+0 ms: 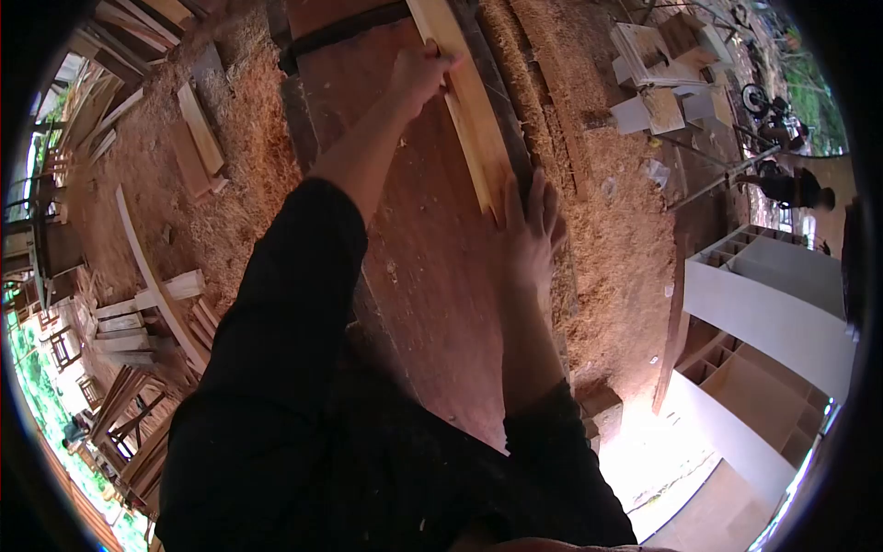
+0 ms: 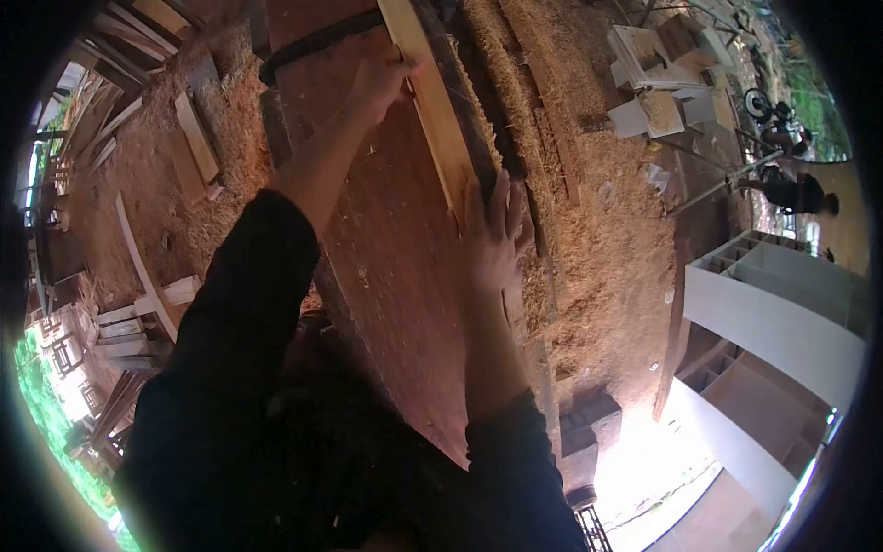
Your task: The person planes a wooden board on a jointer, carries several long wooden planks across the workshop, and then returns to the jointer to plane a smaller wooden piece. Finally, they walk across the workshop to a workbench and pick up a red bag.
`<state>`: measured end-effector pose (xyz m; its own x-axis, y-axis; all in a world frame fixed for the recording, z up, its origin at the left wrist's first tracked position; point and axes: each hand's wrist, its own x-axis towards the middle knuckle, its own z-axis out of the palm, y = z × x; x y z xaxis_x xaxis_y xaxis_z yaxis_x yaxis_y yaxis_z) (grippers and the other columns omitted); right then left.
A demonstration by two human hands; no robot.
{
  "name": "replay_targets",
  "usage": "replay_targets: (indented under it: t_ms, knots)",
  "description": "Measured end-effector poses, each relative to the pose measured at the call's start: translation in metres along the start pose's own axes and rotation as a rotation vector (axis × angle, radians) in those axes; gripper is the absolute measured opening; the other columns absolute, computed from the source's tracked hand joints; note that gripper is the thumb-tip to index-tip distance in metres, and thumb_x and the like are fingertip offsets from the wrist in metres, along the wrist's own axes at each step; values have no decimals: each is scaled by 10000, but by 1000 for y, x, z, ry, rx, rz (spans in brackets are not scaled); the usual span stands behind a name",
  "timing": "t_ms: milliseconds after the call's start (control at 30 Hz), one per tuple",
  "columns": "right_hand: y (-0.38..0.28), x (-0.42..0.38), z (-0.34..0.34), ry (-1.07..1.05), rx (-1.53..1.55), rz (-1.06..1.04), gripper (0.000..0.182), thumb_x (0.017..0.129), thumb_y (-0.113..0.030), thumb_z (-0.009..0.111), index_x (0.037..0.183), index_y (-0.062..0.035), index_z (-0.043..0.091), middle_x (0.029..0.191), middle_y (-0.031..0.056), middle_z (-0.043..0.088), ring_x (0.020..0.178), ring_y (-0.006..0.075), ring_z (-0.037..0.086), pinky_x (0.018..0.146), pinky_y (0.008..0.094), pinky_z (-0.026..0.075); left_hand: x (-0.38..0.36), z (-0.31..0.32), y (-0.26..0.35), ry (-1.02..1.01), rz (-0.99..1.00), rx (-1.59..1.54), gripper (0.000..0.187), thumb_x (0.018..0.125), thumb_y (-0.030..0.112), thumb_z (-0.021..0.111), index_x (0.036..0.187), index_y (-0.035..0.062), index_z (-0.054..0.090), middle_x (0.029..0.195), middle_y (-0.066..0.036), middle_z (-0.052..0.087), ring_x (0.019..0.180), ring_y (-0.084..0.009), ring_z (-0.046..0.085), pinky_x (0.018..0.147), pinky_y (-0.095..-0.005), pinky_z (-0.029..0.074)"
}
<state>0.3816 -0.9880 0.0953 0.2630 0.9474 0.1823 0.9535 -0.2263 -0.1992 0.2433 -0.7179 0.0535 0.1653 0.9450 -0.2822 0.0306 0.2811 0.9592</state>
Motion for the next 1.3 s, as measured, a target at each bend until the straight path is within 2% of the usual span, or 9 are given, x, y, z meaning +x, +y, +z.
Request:
replay_targets:
  t_ms: [167,333,400,667,767,1033,1133,1233,1300]
  knots:
    - [-43,82,36,-65,-7,41,622,979,-378,639,1539,-179,454,1649,162,342,1496,348,362,1187,569,299,48,-20,-8,135,230,189,343,989,320,701,1086,-6,740,939,-53,736,765,-159,703,680,-327,597]
    - [-94,154,36,-140,-89,42,626,961,-348,653,1546,-237,459,1648,166,335,1482,385,363,1192,574,306,-36,-51,-36,-259,-15,-263,250,970,244,707,1108,46,776,914,-88,780,823,-174,749,735,-350,598]
    - [-101,177,55,-102,-138,17,638,942,-384,654,1544,-268,477,1643,160,350,1470,406,375,1167,580,357,-65,-75,-36,-156,103,223,254,964,185,699,1163,40,758,974,-97,797,907,-178,770,773,-323,610]
    - [-127,248,87,-78,-144,-64,573,969,-369,631,1511,-227,509,1643,164,327,1454,418,388,1149,608,380,-76,-209,-64,77,435,657,190,924,152,700,1102,146,766,1028,-67,774,807,-217,767,705,-366,637]
    - [-134,270,98,-52,-140,-86,575,963,-382,626,1504,-217,521,1639,170,330,1432,441,405,1141,614,387,-80,-207,-63,75,670,902,191,904,153,706,1086,178,760,1051,-35,750,829,-227,751,685,-362,627]
    - [-150,319,118,-7,-179,-161,610,953,-399,613,1523,-204,519,1635,183,328,1414,481,417,1102,639,415,-80,-210,-72,29,671,924,260,843,150,732,1099,196,744,1082,-9,721,824,-218,732,653,-362,603]
    - [-156,341,131,82,-209,-207,633,916,-453,645,1493,-208,555,1536,209,452,1340,487,492,1101,546,446,-78,-212,-72,16,657,903,277,824,150,743,1096,197,743,1087,-6,718,814,-209,727,641,-361,596]
    - [-167,361,133,93,-217,-238,603,906,-439,650,1448,-182,591,1470,223,505,1291,464,538,1069,557,465,-77,-212,-72,16,658,886,278,810,145,749,1082,201,744,1089,-3,715,806,-205,723,632,-354,591]
    - [-183,369,127,79,-246,-210,604,890,-350,670,1420,-73,584,1504,284,473,1325,499,507,1101,543,446,-77,-212,-71,15,650,883,282,800,142,753,1075,203,744,1089,-2,713,802,-204,720,630,-349,589]
